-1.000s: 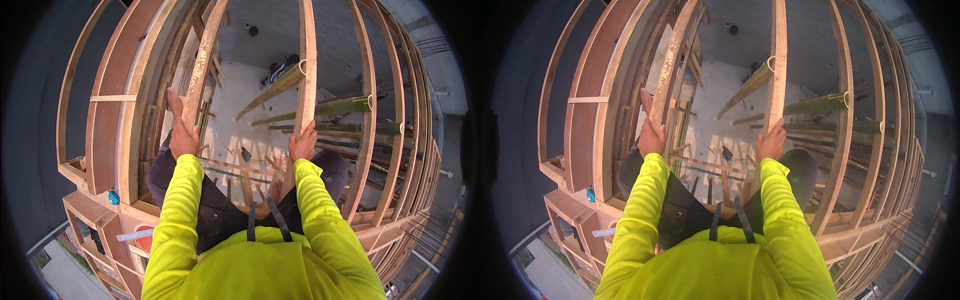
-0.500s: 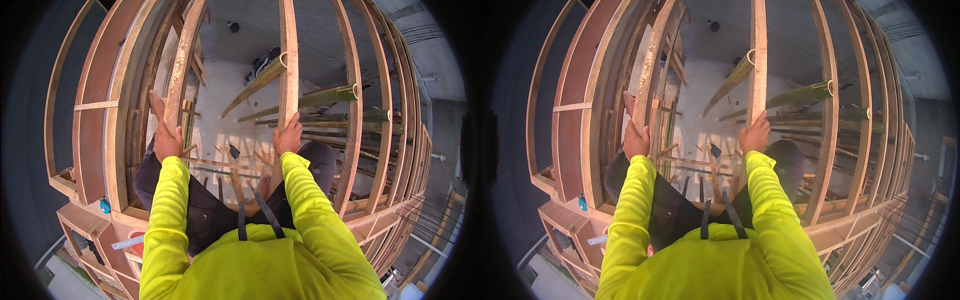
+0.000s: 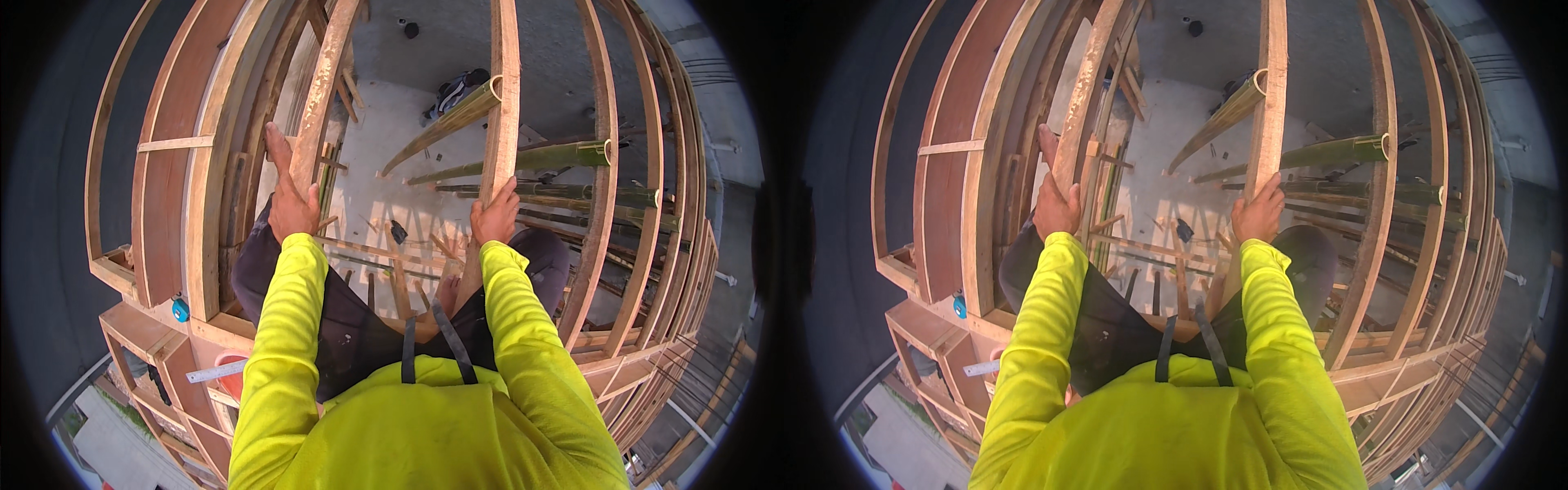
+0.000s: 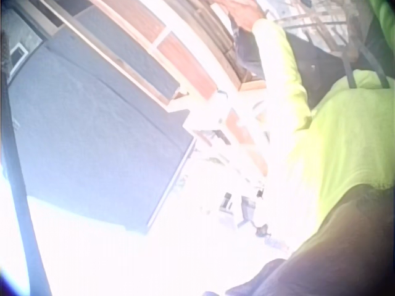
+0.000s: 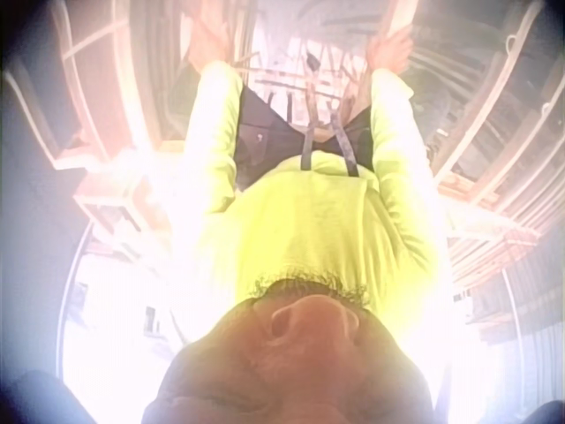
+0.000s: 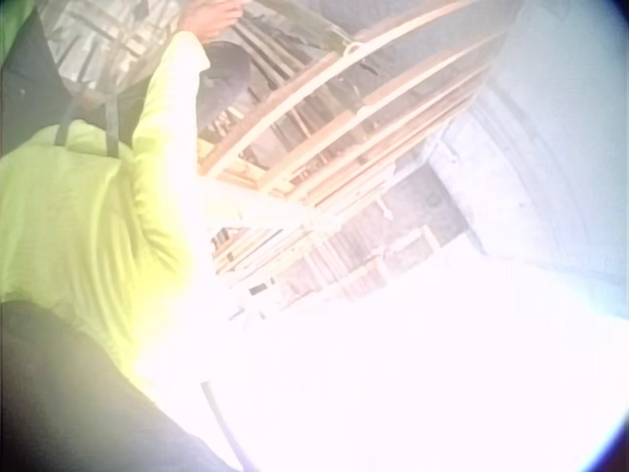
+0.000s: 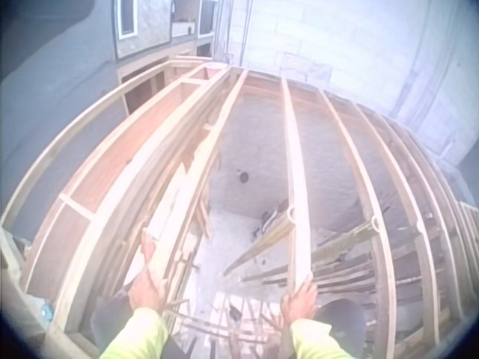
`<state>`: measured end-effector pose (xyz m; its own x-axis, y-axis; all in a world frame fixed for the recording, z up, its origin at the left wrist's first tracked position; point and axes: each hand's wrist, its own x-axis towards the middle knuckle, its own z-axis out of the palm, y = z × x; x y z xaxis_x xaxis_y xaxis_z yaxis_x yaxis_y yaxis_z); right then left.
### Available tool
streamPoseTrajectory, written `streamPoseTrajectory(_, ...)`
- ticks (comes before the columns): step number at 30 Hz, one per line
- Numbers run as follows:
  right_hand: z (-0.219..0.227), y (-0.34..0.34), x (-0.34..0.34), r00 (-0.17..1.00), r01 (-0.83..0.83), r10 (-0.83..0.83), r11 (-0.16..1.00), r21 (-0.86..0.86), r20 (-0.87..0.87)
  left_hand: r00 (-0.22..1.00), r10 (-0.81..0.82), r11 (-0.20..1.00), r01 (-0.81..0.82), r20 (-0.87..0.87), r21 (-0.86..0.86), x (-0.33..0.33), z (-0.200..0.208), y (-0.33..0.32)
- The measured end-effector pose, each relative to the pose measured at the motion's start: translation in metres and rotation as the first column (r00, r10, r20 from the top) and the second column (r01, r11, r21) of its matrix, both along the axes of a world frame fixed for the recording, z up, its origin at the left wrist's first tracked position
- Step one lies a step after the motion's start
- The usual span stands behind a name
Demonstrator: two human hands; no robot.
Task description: The person assembles a curved wooden framework using bamboo poles, cutting them with a hand saw and securing them with a hammer and nails. The person positions bamboo pieces between wooden ribs and fastens them in place.
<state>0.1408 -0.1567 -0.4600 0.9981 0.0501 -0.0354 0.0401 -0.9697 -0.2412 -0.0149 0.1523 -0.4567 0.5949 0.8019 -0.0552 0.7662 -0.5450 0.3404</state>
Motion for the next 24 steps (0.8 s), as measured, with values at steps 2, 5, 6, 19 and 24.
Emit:
streamPoseTrajectory(2,0.0004,0.0001,-0.0001,1.000,-0.002,0.002,1.000,-0.007,0.007,1.000,-0.001,1.000,0.001,0.007,-0.003,-0.0004,0.0000,0.0000)
streamPoseTrajectory(5,0.0006,0.0003,0.0001,1.000,0.005,-0.005,1.000,0.002,-0.004,1.000,0.002,1.000,-0.002,0.010,-0.019,-0.0004,0.0027,0.0000)
streamPoseTrajectory(6,0.0012,0.0007,0.0003,1.000,0.010,-0.010,1.000,0.006,-0.010,1.000,0.003,1.000,-0.003,0.008,-0.027,-0.0005,0.0038,0.0006)
streamPoseTrajectory(19,0.0035,0.0009,0.0017,0.998,0.016,-0.014,1.000,0.024,-0.065,1.000,0.015,0.999,-0.014,0.017,-0.053,-0.0012,0.0063,0.0030)
streamPoseTrajectory(24,-0.0014,-0.0013,0.0012,0.999,0.013,-0.012,1.000,0.024,-0.035,0.999,0.024,0.999,-0.023,0.032,-0.047,-0.0008,0.0059,0.0018)
